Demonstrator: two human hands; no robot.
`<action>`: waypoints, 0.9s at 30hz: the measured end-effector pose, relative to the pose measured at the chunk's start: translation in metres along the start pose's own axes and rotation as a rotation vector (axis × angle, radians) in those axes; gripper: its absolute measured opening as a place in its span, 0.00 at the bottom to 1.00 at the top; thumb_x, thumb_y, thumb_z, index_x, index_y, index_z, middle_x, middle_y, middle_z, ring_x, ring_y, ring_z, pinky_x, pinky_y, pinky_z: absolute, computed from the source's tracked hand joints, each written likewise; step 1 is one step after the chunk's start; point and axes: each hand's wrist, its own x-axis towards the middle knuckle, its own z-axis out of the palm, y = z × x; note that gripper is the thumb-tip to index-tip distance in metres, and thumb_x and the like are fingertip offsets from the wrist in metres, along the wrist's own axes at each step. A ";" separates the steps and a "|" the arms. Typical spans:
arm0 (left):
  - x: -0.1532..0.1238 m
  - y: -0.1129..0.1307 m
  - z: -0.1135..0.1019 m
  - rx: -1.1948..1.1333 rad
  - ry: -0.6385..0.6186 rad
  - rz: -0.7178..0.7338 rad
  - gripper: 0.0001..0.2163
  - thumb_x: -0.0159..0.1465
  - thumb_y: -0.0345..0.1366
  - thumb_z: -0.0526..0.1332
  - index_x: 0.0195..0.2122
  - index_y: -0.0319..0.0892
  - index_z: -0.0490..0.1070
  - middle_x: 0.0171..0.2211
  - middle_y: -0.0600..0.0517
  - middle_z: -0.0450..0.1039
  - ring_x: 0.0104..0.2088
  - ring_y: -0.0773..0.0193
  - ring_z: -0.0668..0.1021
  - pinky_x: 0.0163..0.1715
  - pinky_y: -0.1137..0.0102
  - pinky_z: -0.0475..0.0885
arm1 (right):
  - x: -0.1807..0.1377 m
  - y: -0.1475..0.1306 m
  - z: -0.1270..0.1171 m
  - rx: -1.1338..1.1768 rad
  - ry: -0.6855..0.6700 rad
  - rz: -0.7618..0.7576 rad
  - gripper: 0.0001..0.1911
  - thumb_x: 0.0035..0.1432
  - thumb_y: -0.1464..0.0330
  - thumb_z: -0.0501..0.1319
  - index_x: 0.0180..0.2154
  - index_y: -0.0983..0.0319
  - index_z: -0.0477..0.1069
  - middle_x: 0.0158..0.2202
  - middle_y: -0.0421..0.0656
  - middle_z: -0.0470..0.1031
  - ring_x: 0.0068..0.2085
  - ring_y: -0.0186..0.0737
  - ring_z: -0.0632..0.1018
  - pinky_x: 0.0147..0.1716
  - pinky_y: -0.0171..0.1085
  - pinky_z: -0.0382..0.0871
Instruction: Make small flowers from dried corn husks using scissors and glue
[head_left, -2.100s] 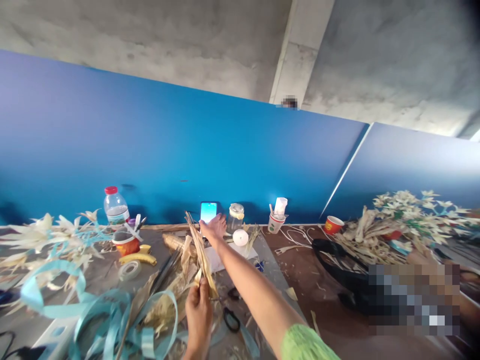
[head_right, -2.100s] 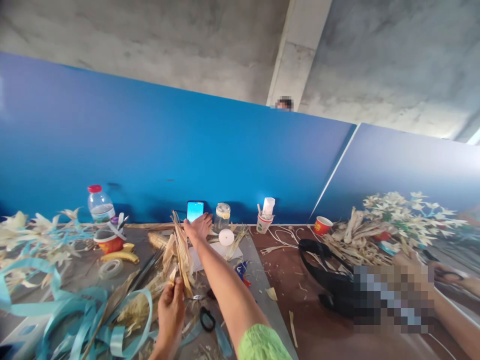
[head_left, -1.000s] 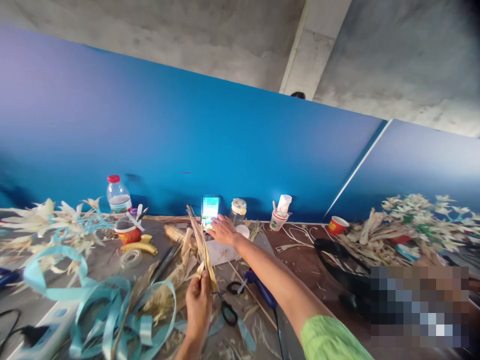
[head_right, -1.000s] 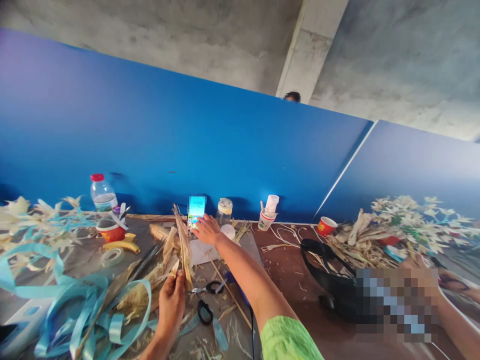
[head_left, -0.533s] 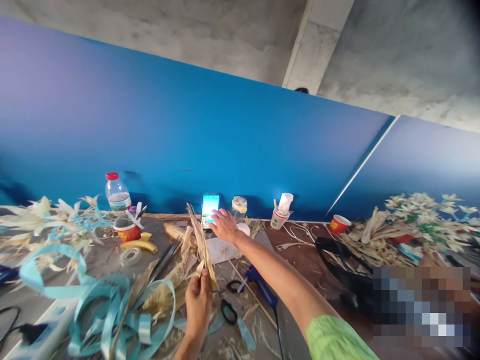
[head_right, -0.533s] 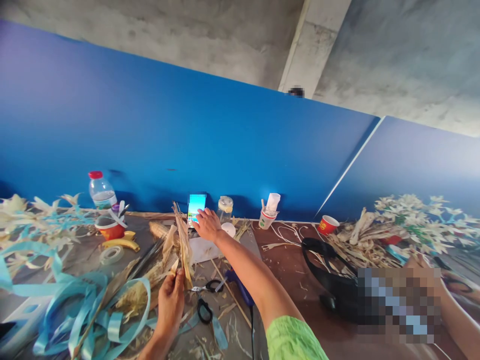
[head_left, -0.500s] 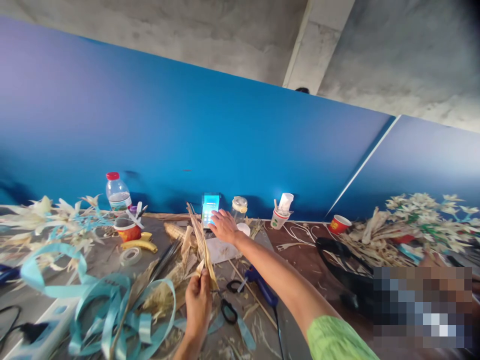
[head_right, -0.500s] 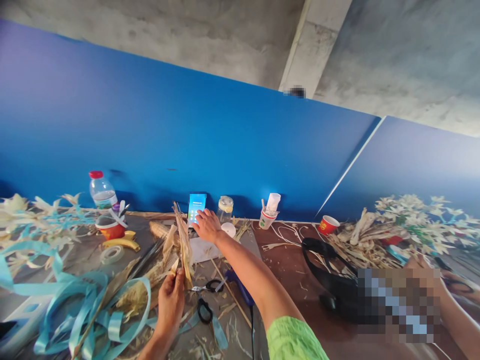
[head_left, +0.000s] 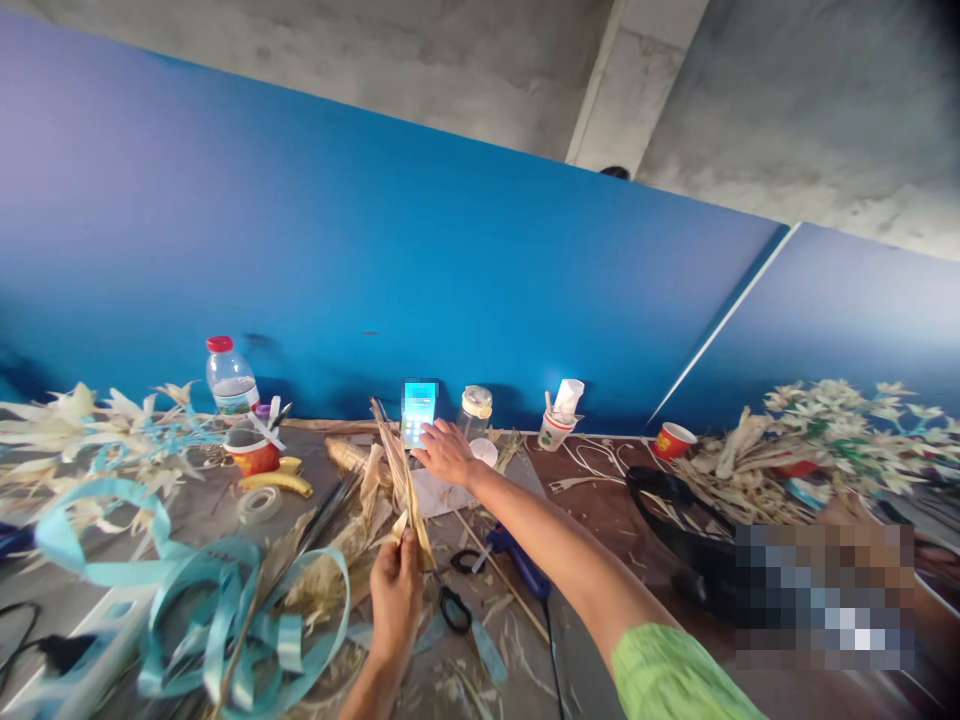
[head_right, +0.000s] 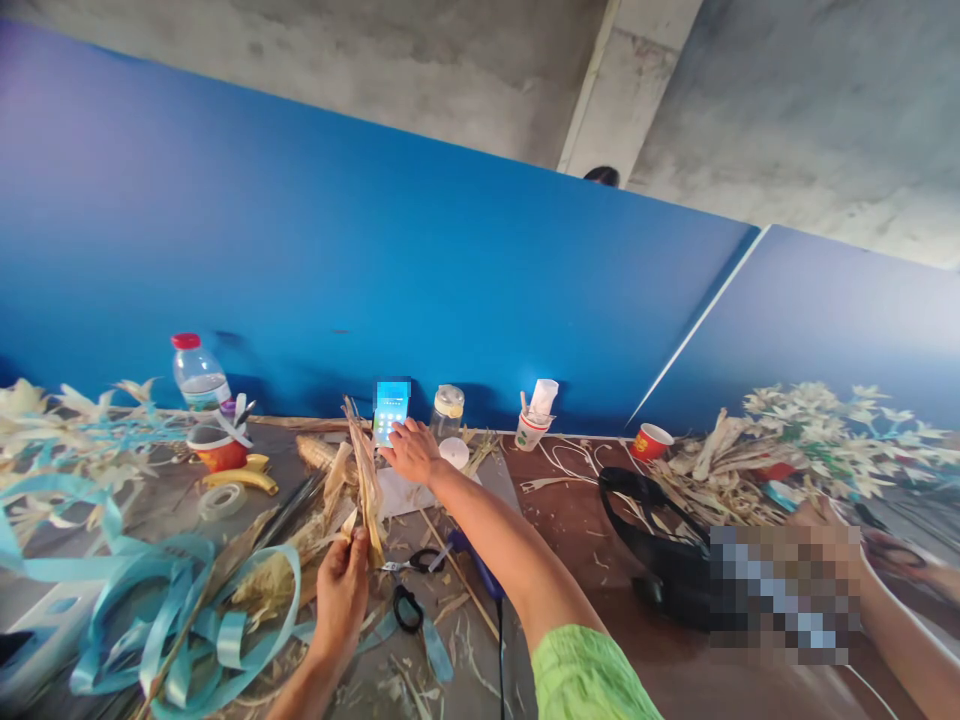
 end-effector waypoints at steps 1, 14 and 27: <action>0.000 -0.001 -0.001 -0.002 -0.006 -0.001 0.22 0.50 0.56 0.60 0.19 0.42 0.57 0.15 0.59 0.52 0.17 0.72 0.57 0.16 0.75 0.54 | 0.000 0.000 0.001 -0.010 0.000 -0.002 0.18 0.63 0.58 0.50 0.43 0.62 0.71 0.55 0.46 0.67 0.53 0.46 0.64 0.50 0.46 0.60; 0.001 0.003 -0.001 0.014 0.024 0.007 0.23 0.50 0.57 0.59 0.18 0.42 0.56 0.15 0.59 0.52 0.18 0.72 0.57 0.18 0.74 0.54 | 0.015 0.000 0.011 0.014 0.006 0.020 0.21 0.63 0.57 0.48 0.45 0.62 0.71 0.58 0.47 0.64 0.54 0.48 0.63 0.50 0.47 0.59; 0.000 0.002 0.001 -0.013 0.003 -0.009 0.23 0.51 0.58 0.58 0.18 0.43 0.55 0.15 0.59 0.51 0.18 0.72 0.56 0.16 0.74 0.52 | -0.002 -0.003 0.014 0.033 -0.058 -0.079 0.18 0.63 0.58 0.50 0.38 0.62 0.74 0.48 0.46 0.73 0.51 0.45 0.66 0.50 0.44 0.58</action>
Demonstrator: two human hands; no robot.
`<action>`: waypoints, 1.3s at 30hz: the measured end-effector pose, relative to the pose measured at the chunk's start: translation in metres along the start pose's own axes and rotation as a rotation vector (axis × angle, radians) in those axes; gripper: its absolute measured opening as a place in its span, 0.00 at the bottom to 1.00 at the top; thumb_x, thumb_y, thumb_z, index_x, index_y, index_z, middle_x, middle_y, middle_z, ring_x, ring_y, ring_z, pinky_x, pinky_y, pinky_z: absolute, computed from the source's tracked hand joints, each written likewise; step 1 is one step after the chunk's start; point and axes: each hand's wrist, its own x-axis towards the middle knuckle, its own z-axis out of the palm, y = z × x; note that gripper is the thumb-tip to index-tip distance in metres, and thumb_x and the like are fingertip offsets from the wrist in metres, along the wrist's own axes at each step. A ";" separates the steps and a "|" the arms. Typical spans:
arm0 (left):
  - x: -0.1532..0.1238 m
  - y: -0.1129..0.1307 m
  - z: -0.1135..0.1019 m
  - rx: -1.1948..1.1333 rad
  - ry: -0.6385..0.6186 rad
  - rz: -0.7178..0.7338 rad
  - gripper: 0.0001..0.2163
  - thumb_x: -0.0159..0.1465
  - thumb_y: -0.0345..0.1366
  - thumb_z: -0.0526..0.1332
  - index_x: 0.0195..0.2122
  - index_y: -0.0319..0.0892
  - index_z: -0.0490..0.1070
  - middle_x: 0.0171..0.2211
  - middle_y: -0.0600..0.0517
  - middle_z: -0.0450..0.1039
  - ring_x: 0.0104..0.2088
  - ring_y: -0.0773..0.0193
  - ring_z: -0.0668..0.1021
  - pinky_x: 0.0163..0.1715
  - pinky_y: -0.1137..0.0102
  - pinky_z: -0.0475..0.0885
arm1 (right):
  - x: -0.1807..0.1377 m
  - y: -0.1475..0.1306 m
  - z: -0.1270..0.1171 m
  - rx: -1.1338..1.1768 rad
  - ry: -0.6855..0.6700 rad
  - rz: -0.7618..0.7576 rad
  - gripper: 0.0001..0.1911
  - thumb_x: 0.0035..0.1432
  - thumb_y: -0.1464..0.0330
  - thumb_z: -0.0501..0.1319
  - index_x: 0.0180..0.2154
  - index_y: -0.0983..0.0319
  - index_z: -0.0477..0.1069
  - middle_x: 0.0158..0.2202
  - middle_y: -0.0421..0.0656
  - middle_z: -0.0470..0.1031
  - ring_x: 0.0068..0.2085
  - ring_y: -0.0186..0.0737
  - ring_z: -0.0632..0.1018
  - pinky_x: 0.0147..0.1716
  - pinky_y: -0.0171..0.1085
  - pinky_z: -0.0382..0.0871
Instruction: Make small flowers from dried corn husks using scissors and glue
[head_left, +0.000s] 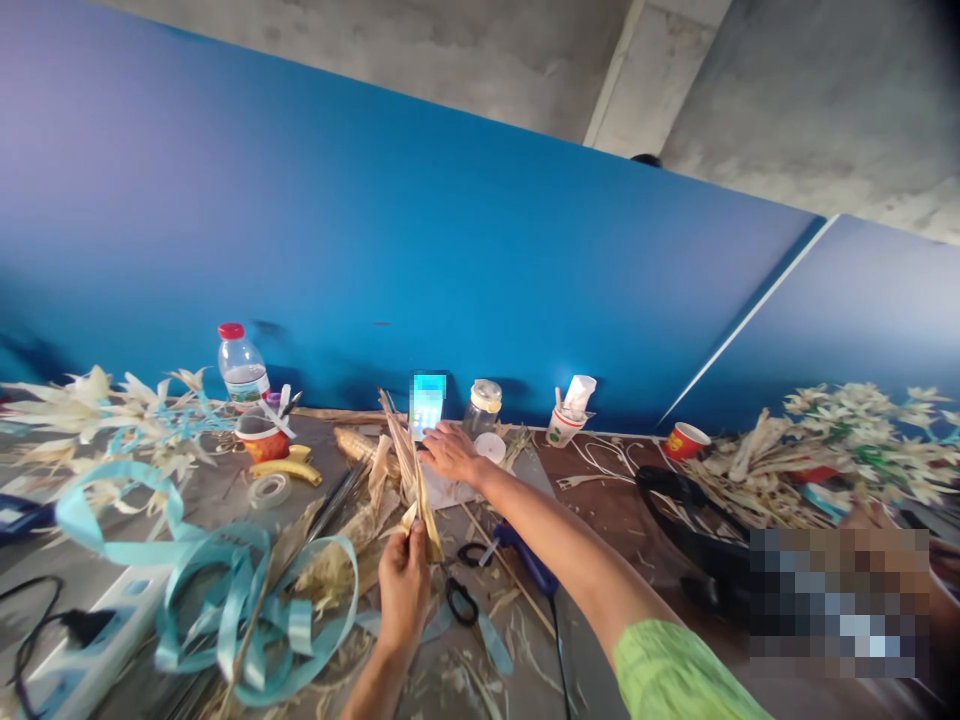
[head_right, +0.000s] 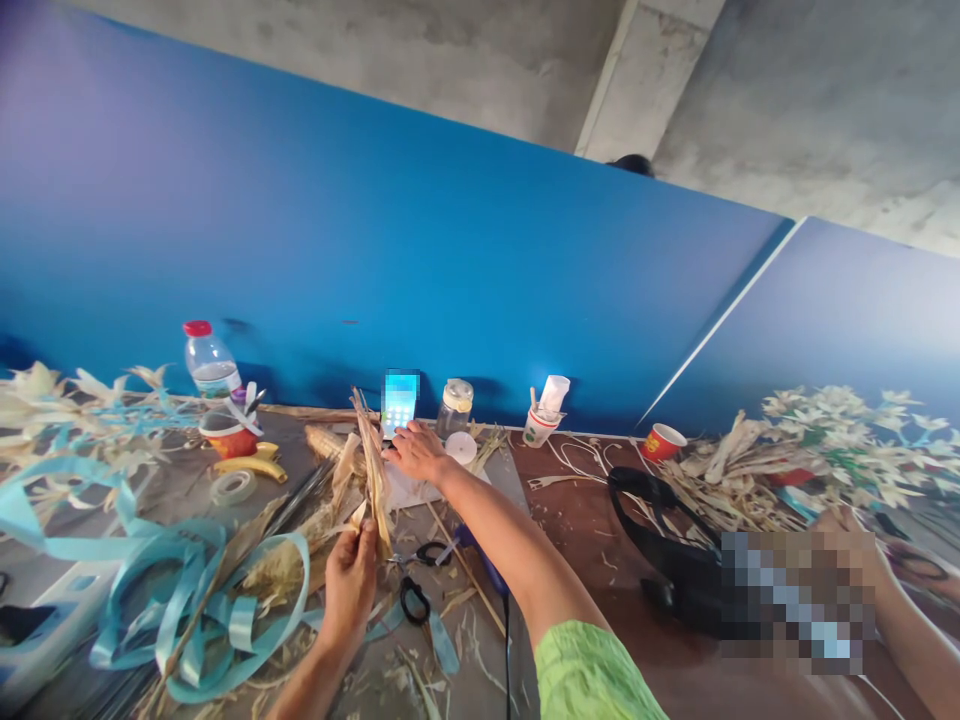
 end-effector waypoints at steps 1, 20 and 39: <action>0.000 0.001 0.000 -0.005 -0.002 -0.001 0.23 0.51 0.57 0.58 0.18 0.43 0.55 0.15 0.59 0.51 0.17 0.72 0.56 0.16 0.74 0.52 | 0.001 0.000 0.001 0.000 -0.006 -0.007 0.19 0.63 0.58 0.50 0.38 0.62 0.74 0.47 0.46 0.73 0.50 0.45 0.67 0.50 0.44 0.59; 0.001 0.002 0.000 -0.010 0.008 0.023 0.23 0.50 0.58 0.58 0.18 0.42 0.56 0.15 0.58 0.53 0.18 0.71 0.58 0.18 0.74 0.55 | 0.025 0.004 -0.005 -0.046 0.082 0.048 0.18 0.63 0.59 0.48 0.44 0.60 0.71 0.58 0.43 0.65 0.53 0.47 0.65 0.49 0.46 0.59; 0.002 -0.004 0.000 0.019 -0.014 0.022 0.23 0.52 0.58 0.57 0.19 0.43 0.54 0.16 0.60 0.50 0.18 0.73 0.55 0.17 0.74 0.53 | 0.018 0.006 -0.006 -0.035 0.052 -0.004 0.18 0.64 0.59 0.47 0.42 0.59 0.71 0.56 0.43 0.66 0.52 0.47 0.64 0.48 0.46 0.57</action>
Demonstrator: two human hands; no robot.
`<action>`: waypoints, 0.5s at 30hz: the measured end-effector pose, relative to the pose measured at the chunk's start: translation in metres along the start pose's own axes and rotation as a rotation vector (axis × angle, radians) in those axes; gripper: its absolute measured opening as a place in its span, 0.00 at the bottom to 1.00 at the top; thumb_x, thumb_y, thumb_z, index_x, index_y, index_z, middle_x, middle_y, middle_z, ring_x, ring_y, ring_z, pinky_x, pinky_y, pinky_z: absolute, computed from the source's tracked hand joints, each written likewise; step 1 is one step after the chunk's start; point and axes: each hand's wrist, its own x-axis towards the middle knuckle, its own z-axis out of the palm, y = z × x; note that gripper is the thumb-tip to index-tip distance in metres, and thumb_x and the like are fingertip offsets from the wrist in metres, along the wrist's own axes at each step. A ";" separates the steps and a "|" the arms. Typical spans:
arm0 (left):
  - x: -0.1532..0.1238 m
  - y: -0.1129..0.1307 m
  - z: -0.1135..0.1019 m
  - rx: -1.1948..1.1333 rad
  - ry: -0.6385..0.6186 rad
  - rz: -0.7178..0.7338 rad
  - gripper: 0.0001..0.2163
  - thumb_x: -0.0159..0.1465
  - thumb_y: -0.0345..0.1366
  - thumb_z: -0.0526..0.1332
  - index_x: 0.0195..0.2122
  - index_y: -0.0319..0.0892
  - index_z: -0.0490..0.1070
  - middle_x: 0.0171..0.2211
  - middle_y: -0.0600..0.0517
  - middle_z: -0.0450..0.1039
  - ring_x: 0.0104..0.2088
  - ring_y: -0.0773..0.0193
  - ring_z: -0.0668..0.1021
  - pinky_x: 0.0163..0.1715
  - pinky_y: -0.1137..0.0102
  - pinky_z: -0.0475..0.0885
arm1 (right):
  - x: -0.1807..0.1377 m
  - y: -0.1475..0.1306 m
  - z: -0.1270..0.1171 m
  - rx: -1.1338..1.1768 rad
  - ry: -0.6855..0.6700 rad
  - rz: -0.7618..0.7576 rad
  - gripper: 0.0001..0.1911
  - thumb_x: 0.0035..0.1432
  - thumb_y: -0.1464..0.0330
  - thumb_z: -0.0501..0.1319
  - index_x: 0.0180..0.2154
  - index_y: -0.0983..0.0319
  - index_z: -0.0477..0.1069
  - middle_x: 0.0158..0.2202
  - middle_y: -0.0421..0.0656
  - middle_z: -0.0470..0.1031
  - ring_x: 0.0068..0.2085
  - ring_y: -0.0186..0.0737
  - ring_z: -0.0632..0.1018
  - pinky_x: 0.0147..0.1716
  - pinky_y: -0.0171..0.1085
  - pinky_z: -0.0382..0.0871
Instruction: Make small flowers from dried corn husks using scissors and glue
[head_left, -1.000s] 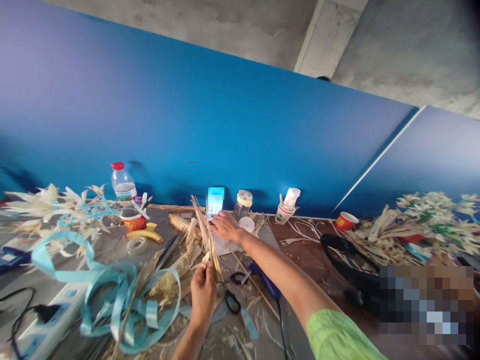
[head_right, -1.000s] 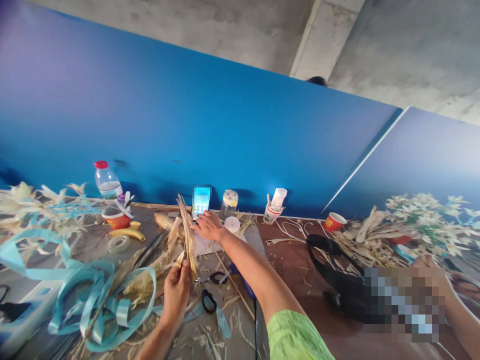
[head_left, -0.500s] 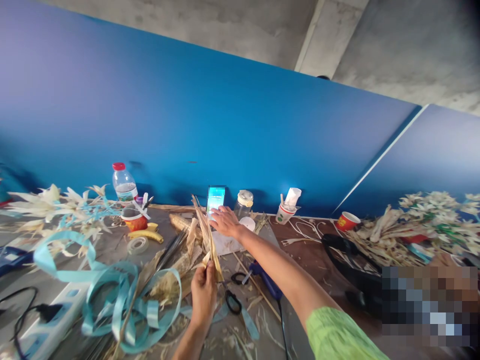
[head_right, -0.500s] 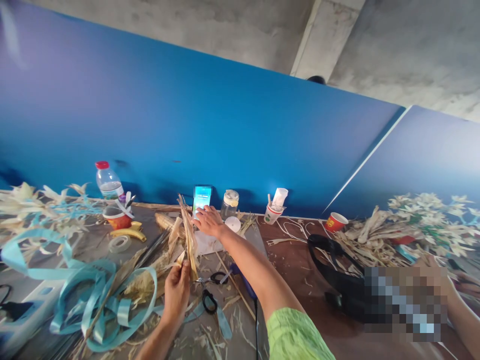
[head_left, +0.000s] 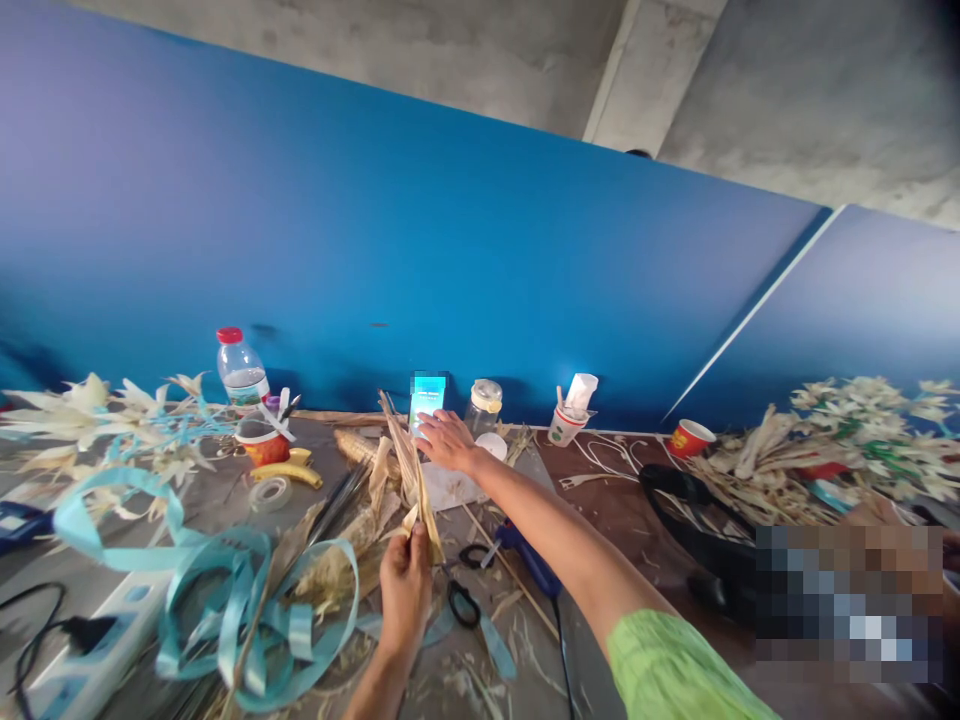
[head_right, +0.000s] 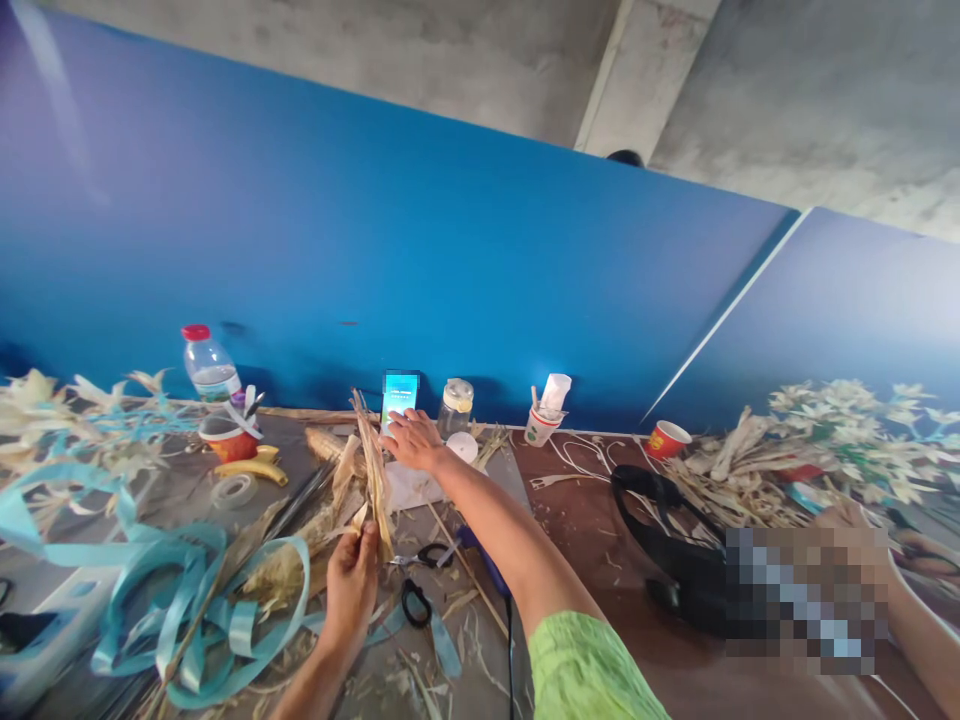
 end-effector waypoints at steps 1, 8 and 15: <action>0.000 0.000 0.000 -0.005 -0.001 -0.004 0.23 0.52 0.58 0.57 0.19 0.43 0.53 0.16 0.60 0.50 0.18 0.73 0.55 0.17 0.74 0.53 | 0.003 0.000 -0.001 -0.005 0.004 0.005 0.18 0.64 0.59 0.47 0.43 0.59 0.71 0.56 0.43 0.65 0.52 0.47 0.64 0.48 0.46 0.57; 0.001 0.001 -0.001 0.016 0.023 0.011 0.23 0.52 0.57 0.57 0.18 0.43 0.53 0.15 0.59 0.50 0.18 0.72 0.55 0.17 0.74 0.53 | 0.003 -0.003 -0.002 0.019 0.005 -0.002 0.17 0.64 0.59 0.48 0.42 0.59 0.71 0.57 0.43 0.64 0.52 0.48 0.63 0.49 0.47 0.56; 0.000 -0.005 0.000 0.010 0.006 -0.010 0.22 0.53 0.57 0.57 0.19 0.43 0.55 0.15 0.59 0.51 0.17 0.72 0.56 0.16 0.74 0.54 | -0.030 0.008 0.005 0.010 -0.023 0.023 0.21 0.64 0.58 0.47 0.39 0.62 0.73 0.52 0.46 0.71 0.52 0.48 0.63 0.50 0.47 0.55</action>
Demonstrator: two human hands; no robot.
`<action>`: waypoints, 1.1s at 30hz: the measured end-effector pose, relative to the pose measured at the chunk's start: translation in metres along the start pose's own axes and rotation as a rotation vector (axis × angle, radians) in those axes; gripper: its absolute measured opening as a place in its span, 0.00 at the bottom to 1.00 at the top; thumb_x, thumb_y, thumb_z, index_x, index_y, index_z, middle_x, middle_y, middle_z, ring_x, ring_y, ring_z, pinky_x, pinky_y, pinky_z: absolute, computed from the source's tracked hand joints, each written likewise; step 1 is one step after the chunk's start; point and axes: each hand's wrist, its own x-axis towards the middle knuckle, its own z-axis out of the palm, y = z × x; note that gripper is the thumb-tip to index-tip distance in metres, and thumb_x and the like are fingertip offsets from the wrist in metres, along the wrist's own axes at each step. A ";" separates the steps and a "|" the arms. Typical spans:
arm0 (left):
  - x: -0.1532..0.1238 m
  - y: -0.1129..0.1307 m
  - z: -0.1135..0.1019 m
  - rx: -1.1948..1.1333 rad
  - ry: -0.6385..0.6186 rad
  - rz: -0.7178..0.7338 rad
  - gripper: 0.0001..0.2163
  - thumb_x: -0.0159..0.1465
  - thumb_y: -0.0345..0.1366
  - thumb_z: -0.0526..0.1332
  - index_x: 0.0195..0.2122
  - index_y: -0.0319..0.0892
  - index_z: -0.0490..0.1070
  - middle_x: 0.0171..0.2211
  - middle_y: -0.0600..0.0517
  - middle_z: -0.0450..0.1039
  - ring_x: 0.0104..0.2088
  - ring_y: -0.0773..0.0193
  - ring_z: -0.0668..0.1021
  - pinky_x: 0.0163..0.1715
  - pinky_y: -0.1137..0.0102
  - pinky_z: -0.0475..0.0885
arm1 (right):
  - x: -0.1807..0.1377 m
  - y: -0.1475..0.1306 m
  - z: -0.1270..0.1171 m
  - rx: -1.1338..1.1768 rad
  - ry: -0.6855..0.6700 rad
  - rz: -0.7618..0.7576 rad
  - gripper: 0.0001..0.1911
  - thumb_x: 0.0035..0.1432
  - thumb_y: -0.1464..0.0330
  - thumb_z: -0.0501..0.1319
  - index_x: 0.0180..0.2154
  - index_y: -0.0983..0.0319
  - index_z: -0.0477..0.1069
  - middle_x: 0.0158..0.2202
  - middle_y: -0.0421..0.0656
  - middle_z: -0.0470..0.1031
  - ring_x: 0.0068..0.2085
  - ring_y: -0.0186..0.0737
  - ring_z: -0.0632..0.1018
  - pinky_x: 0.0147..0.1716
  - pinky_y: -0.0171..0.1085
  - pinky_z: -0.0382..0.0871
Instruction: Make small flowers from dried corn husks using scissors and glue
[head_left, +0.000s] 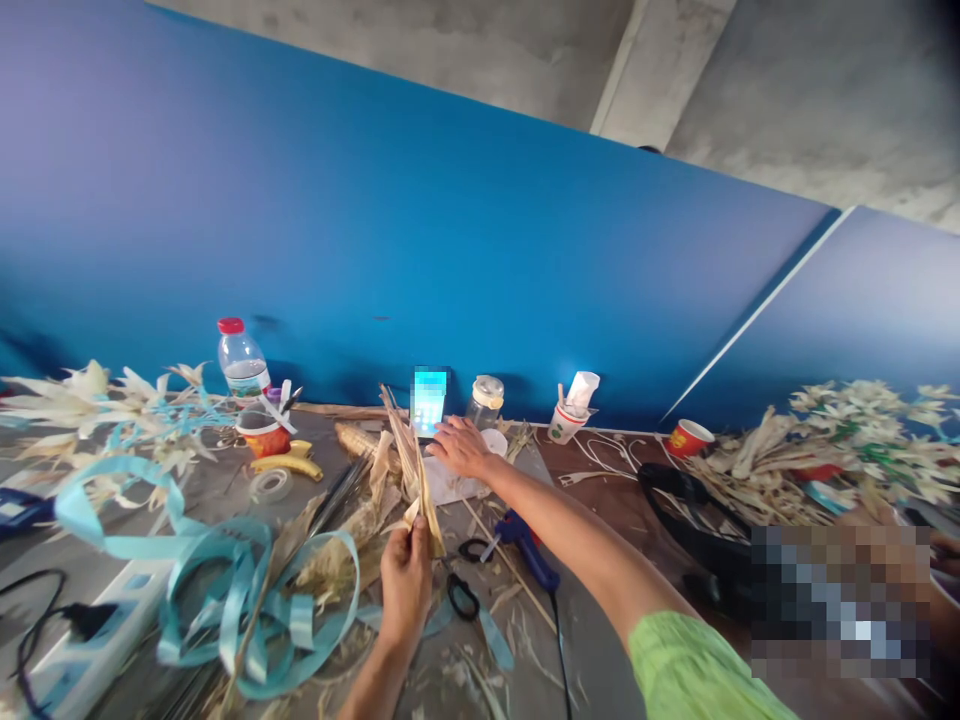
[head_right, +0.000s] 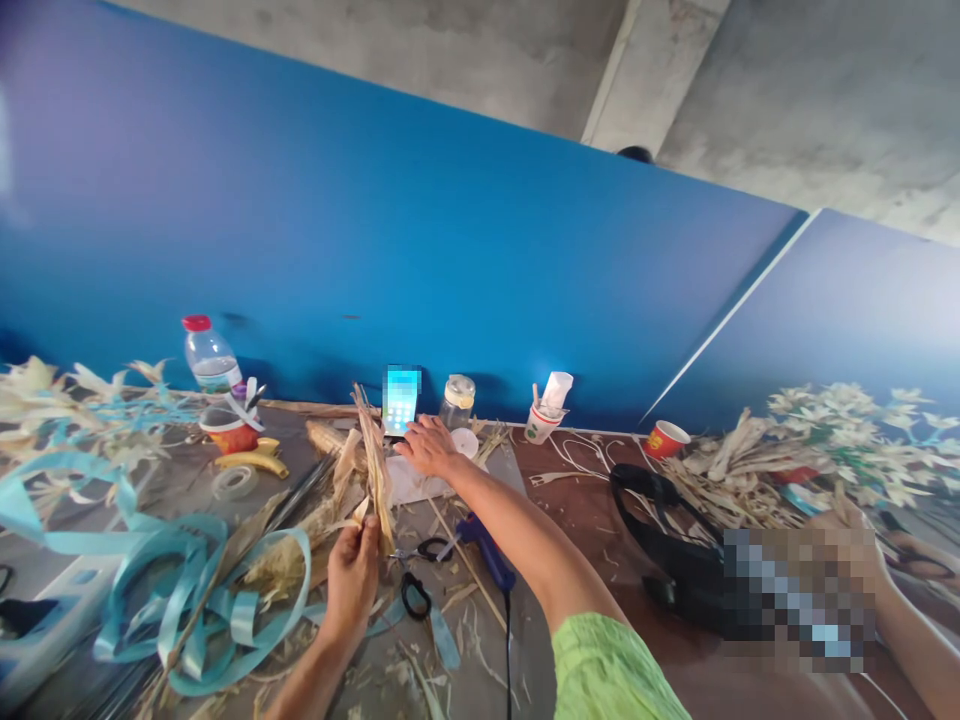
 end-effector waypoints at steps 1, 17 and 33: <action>0.000 -0.001 0.000 0.005 0.002 0.006 0.22 0.53 0.56 0.57 0.19 0.43 0.55 0.15 0.59 0.51 0.17 0.72 0.56 0.16 0.75 0.54 | -0.002 0.002 0.001 -0.006 -0.001 0.008 0.21 0.64 0.58 0.47 0.38 0.62 0.74 0.51 0.46 0.71 0.52 0.48 0.63 0.50 0.47 0.54; 0.001 0.001 -0.002 0.021 0.006 0.027 0.21 0.54 0.55 0.57 0.19 0.42 0.56 0.15 0.59 0.51 0.17 0.72 0.57 0.16 0.75 0.54 | 0.005 -0.001 0.004 -0.011 -0.035 0.025 0.22 0.64 0.57 0.46 0.40 0.61 0.73 0.54 0.45 0.68 0.52 0.46 0.62 0.50 0.46 0.54; -0.001 0.002 -0.002 0.016 0.002 0.043 0.21 0.54 0.55 0.57 0.19 0.42 0.56 0.16 0.59 0.52 0.18 0.72 0.57 0.16 0.75 0.53 | 0.001 -0.003 -0.010 0.000 -0.012 0.018 0.20 0.64 0.57 0.47 0.37 0.62 0.72 0.53 0.46 0.69 0.50 0.46 0.63 0.48 0.46 0.56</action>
